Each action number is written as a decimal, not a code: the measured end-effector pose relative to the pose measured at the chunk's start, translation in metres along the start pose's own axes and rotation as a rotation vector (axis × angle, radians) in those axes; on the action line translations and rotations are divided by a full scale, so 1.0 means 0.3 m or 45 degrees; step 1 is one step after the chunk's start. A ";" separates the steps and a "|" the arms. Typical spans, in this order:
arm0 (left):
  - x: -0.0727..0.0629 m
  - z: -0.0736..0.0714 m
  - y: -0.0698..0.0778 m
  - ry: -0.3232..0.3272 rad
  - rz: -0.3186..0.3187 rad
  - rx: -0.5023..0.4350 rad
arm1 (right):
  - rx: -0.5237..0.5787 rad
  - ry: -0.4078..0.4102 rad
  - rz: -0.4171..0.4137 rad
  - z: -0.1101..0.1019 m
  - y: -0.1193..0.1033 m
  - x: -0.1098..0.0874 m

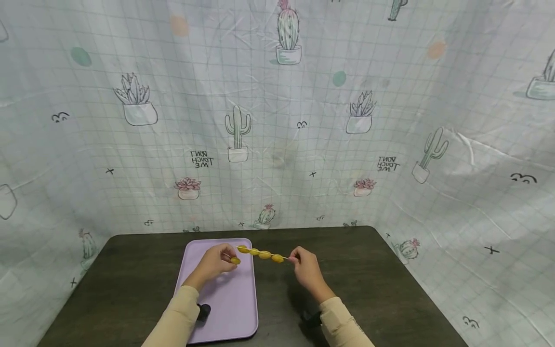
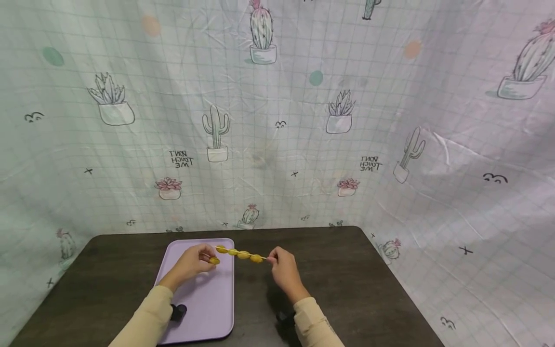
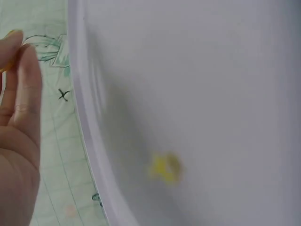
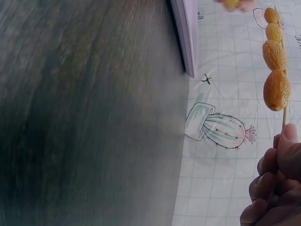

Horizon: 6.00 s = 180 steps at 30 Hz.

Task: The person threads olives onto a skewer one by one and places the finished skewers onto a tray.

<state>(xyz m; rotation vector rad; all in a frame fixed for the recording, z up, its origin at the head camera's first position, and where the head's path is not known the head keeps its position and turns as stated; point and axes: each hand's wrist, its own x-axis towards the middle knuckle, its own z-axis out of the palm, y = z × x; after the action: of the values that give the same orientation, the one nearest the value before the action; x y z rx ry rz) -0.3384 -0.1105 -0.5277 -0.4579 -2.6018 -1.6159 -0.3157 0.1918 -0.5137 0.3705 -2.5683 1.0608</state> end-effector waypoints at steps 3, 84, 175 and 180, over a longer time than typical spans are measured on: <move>-0.020 -0.032 -0.002 0.043 0.020 -0.015 | -0.001 -0.016 0.007 -0.002 0.001 0.000; -0.086 -0.150 0.025 0.170 0.285 0.083 | 0.022 -0.045 -0.135 0.038 -0.049 -0.005; -0.225 -0.319 -0.069 0.139 0.137 0.307 | 0.677 -0.456 0.632 0.433 -0.517 -0.131; -0.197 -0.309 -0.056 0.021 0.058 0.306 | 0.697 -0.398 0.679 0.430 -0.504 -0.127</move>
<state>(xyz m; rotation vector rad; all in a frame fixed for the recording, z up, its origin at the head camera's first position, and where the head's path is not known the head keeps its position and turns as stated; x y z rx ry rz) -0.2972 -0.2126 -0.5114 -0.4815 -2.7037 -1.2656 -0.2533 -0.0005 -0.5195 -0.0449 -2.6708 2.0556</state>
